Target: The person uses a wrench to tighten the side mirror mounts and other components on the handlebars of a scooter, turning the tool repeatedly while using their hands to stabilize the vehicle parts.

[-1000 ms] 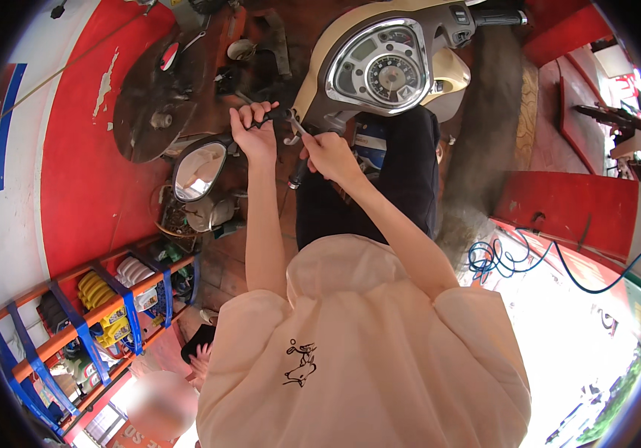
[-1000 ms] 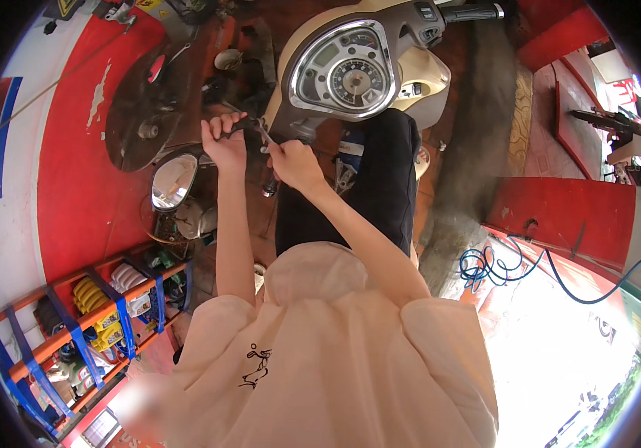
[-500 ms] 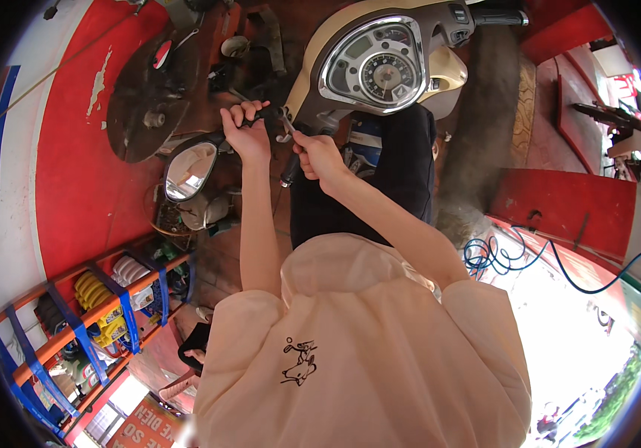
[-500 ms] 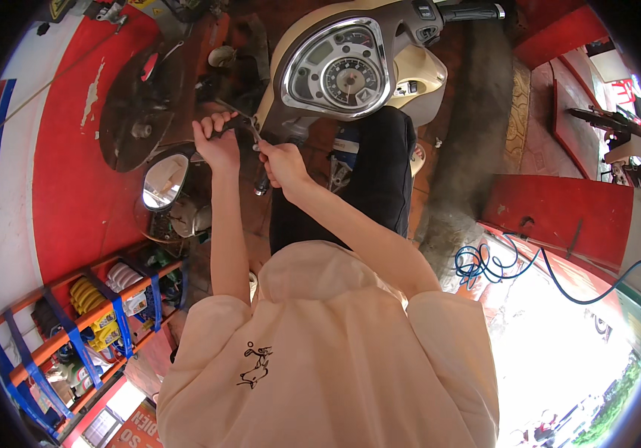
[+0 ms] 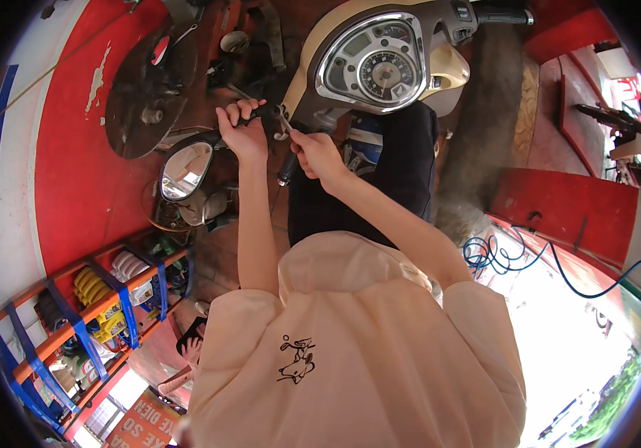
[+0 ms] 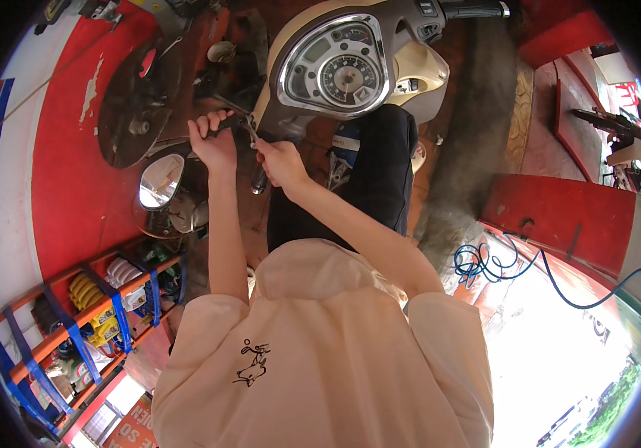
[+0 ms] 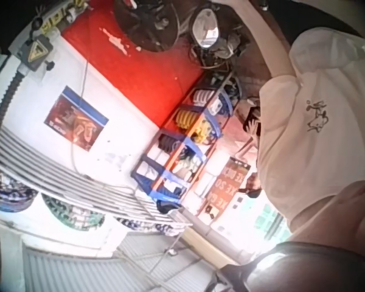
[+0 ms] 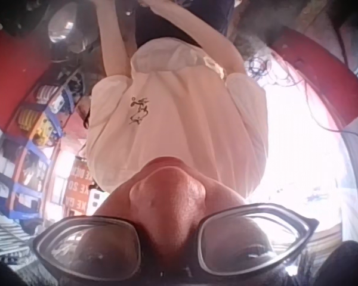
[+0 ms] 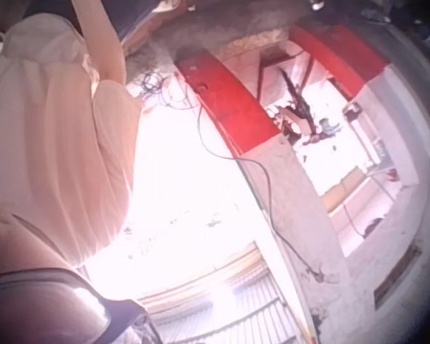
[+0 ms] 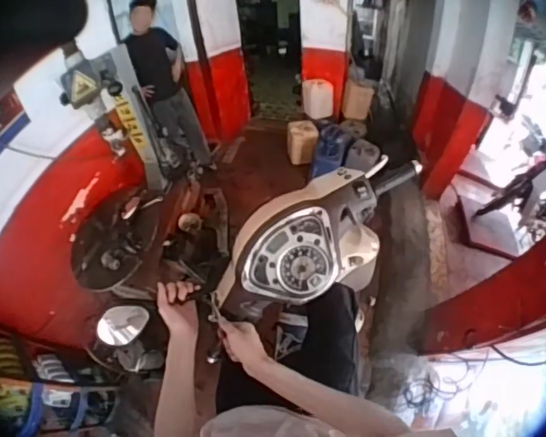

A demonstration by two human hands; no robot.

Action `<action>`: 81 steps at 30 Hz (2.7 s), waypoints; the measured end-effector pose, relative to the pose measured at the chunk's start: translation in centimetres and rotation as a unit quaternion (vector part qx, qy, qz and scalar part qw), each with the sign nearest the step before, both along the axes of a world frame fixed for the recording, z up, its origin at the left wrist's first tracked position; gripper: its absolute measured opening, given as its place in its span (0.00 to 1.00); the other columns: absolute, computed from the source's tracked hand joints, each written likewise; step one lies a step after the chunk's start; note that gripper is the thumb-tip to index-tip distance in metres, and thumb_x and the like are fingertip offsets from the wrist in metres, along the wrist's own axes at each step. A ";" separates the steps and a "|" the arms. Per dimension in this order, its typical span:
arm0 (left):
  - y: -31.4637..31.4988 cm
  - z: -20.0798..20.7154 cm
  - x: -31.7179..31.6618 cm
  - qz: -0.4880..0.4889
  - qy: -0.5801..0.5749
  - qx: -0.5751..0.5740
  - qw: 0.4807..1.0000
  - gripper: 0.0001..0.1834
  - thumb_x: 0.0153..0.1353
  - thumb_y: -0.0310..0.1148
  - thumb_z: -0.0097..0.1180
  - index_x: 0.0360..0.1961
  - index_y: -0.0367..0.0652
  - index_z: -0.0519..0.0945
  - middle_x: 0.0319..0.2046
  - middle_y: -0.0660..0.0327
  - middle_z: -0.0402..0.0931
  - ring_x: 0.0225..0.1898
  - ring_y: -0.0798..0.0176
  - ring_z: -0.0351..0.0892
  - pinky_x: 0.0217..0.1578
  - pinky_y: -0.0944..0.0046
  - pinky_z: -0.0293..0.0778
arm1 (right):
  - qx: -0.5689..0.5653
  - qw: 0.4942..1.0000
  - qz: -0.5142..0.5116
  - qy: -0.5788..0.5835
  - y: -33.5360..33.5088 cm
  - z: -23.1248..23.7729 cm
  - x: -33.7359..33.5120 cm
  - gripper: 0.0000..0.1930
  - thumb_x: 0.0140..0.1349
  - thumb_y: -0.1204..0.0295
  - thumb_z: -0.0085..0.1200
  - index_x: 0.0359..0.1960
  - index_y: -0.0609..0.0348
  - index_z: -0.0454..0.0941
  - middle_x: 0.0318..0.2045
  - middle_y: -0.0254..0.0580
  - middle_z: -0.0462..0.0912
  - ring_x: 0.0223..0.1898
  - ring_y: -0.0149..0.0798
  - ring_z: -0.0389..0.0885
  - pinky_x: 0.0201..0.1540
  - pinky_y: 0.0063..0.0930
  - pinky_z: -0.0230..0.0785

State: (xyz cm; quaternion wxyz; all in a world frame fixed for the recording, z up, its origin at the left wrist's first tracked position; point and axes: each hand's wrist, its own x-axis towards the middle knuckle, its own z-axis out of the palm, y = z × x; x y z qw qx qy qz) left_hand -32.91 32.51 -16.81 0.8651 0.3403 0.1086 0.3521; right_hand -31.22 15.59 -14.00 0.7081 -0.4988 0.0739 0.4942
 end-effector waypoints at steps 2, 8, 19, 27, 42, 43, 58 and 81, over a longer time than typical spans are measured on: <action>0.3 0.0 0.1 -0.007 -0.011 -0.008 1.000 0.23 0.74 0.45 0.32 0.19 0.51 0.57 0.22 0.64 0.59 0.36 0.56 0.65 0.49 0.51 0.65 | 0.019 1.000 0.017 0.008 -0.2 -0.3 0.6 0.21 0.70 0.55 0.47 0.21 0.54 0.68 0.11 0.22 0.56 0.09 0.21 0.50 0.12 0.23 0.38; 0.2 0.8 0.7 -0.033 -0.028 -0.047 0.998 0.24 0.71 0.43 0.34 0.15 0.54 0.53 0.17 0.65 0.55 0.30 0.59 0.60 0.43 0.55 0.64 | 0.022 0.973 0.213 0.086 -1.2 0.3 5.3 0.20 0.71 0.52 0.44 0.25 0.51 0.65 0.11 0.19 0.52 0.09 0.19 0.45 0.11 0.20 0.32; 0.2 0.5 0.9 -0.047 -0.050 -0.049 0.996 0.24 0.68 0.42 0.32 0.13 0.52 0.51 0.10 0.67 0.48 0.20 0.62 0.52 0.30 0.56 0.63 | -0.087 0.950 0.296 -0.047 -1.0 1.6 5.7 0.23 0.72 0.50 0.38 0.27 0.57 0.64 0.13 0.25 0.56 0.09 0.22 0.49 0.10 0.19 0.37; 1.0 1.1 0.3 -0.042 -0.076 -0.123 0.989 0.25 0.64 0.42 0.40 0.10 0.53 0.50 0.09 0.68 0.45 0.16 0.64 0.47 0.23 0.59 0.57 | -0.070 0.930 0.361 -0.020 0.2 2.5 6.0 0.26 0.72 0.46 0.36 0.20 0.48 0.59 0.10 0.22 0.51 0.08 0.21 0.49 0.09 0.19 0.35; -0.6 1.2 0.8 0.056 -0.097 -0.157 0.981 0.28 0.70 0.44 0.37 0.11 0.53 0.50 0.07 0.66 0.50 0.13 0.62 0.54 0.22 0.59 0.64 | -0.170 0.874 0.454 -0.024 0.9 6.0 8.0 0.25 0.73 0.45 0.36 0.25 0.52 0.62 0.13 0.20 0.50 0.10 0.20 0.44 0.11 0.18 0.34; -0.8 1.2 0.7 0.051 -0.093 -0.128 0.986 0.28 0.70 0.45 0.38 0.12 0.53 0.52 0.08 0.65 0.51 0.13 0.62 0.56 0.22 0.59 0.65 | -0.172 0.876 0.449 -0.003 0.6 6.0 8.4 0.25 0.72 0.46 0.37 0.26 0.54 0.65 0.12 0.21 0.51 0.09 0.21 0.45 0.10 0.18 0.37; -3.2 2.4 -0.3 0.150 -0.016 0.096 0.984 0.28 0.76 0.50 0.27 0.19 0.46 0.56 0.15 0.63 0.59 0.23 0.63 0.64 0.39 0.59 0.71 | -0.194 0.612 0.340 -0.687 1.4 5.4 10.5 0.18 0.63 0.61 0.51 0.26 0.67 0.79 0.21 0.43 0.80 0.23 0.36 0.78 0.30 0.34 0.69; 5.2 6.5 4.9 -0.300 0.379 0.201 0.852 0.24 0.70 0.52 0.47 0.21 0.49 0.70 0.19 0.69 0.68 0.20 0.68 0.68 0.30 0.64 0.70 | -0.324 0.453 -0.090 -0.826 -4.3 12.2 23.9 0.14 0.67 0.59 0.50 0.26 0.51 0.74 0.17 0.52 0.79 0.20 0.58 0.80 0.22 0.51 0.71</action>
